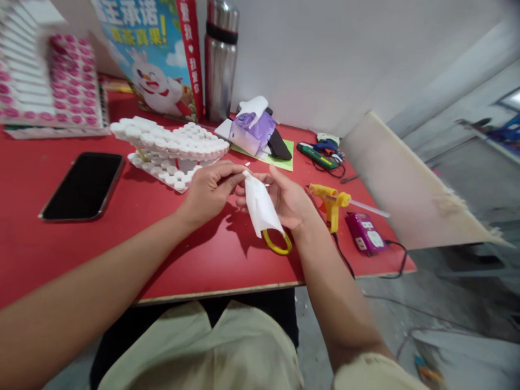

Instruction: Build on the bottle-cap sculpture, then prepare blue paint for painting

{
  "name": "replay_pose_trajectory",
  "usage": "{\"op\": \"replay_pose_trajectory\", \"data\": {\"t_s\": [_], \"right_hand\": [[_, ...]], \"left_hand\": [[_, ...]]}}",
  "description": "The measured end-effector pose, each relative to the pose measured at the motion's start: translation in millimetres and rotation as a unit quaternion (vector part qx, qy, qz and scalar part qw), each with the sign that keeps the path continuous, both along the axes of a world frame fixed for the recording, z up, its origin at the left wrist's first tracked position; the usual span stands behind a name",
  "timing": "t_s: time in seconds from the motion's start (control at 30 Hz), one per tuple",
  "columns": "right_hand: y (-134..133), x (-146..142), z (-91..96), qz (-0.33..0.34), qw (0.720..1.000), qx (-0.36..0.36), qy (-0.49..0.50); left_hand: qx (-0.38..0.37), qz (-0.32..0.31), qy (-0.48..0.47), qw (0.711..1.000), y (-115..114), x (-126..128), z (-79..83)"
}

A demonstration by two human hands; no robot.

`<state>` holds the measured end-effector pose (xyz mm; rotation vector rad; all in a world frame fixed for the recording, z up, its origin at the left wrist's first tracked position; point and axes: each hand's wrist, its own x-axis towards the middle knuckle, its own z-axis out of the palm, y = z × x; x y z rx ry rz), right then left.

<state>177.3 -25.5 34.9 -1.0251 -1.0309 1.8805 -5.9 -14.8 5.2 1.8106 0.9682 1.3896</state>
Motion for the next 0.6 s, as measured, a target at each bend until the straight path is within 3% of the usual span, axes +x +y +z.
{"op": "replay_pose_trajectory", "data": {"t_s": [0.1,0.23,0.47,0.6], "right_hand": [[0.4,-0.5,0.4,0.060,0.995,-0.064,0.046],[-2.8,-3.0,-0.1,0.063,0.988,-0.076,0.115],[-3.6,-3.8,-1.6,0.043,0.995,-0.011,0.093],[-4.0,-6.5,-8.2,-0.044,0.995,0.086,0.021]], "left_hand": [[-0.025,-0.016,-0.004,1.000,-1.2,-0.3,4.1],[-0.026,-0.023,-0.012,0.999,-1.5,0.5,5.8],[-0.039,-0.015,-0.021,0.999,1.8,0.9,-0.7],[-0.067,-0.014,-0.031,0.997,0.6,1.5,1.0]]}}
